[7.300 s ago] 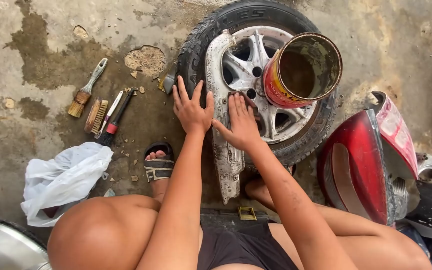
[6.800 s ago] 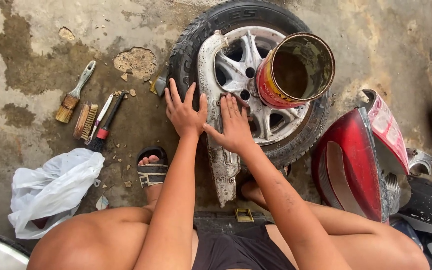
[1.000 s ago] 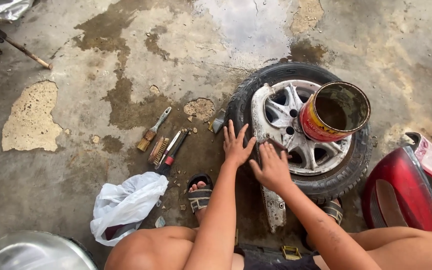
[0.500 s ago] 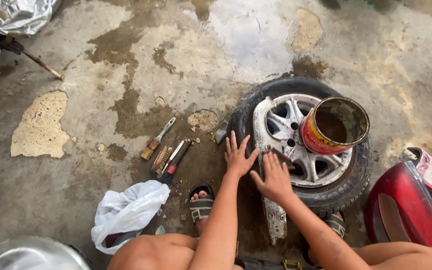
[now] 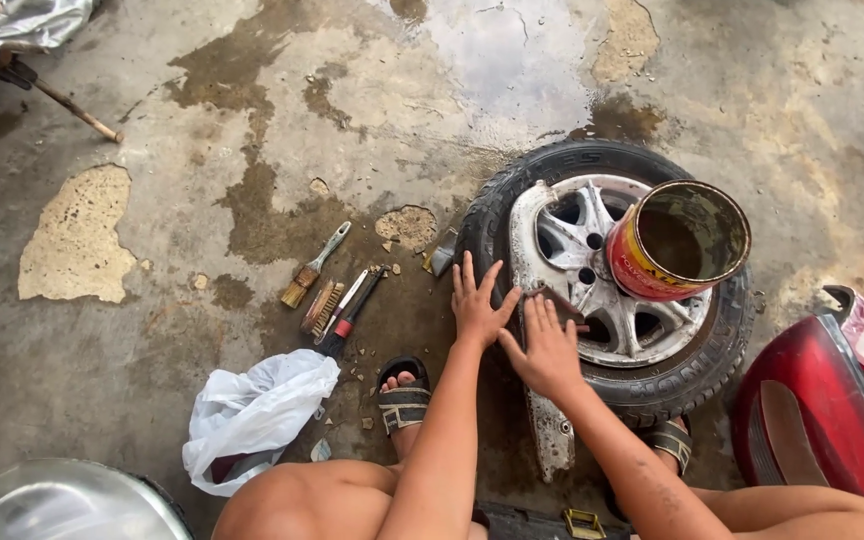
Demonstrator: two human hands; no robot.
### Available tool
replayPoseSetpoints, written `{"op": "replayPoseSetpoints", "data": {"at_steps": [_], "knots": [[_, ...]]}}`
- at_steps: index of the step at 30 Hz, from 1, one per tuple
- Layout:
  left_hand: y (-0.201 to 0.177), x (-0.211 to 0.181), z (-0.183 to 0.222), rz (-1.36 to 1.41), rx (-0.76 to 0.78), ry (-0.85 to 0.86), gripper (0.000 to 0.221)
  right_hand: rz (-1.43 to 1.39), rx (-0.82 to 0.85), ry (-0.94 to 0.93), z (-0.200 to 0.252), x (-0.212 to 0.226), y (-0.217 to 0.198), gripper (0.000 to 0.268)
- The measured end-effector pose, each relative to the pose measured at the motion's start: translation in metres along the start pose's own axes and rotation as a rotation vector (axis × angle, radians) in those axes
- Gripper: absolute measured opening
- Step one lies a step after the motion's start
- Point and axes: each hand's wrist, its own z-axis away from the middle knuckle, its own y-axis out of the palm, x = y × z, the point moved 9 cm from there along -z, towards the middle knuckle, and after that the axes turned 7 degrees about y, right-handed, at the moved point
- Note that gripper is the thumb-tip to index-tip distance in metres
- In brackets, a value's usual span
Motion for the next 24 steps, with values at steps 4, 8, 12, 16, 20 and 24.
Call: {"op": "replayPoseSetpoints", "data": {"at_steps": [4,8,12,16,20,24], "knots": [[0.001,0.0,0.001,0.047,-0.042,0.028,0.067,-0.056,-0.035,0.11,-0.025,-0.041,0.007,0.081],[0.008,0.006,-0.005,0.063,-0.138,0.067,0.057,-0.054,-0.031,0.054,-0.012,-0.022,0.002,0.08],[0.007,0.006,-0.002,0.074,-0.216,0.09,0.052,-0.047,-0.037,0.154,-0.034,-0.049,0.015,0.086],[0.021,0.026,-0.012,-0.055,-0.251,0.109,0.051,0.033,0.034,-0.009,-0.017,-0.017,0.017,0.082],[0.021,0.028,-0.014,-0.094,-0.406,0.21,0.047,-0.097,-0.204,0.037,-0.035,-0.041,0.01,0.073],[0.012,0.019,-0.006,-0.028,-0.473,0.253,0.041,-0.128,-0.132,-0.087,-0.002,0.0,-0.008,0.073]]}}
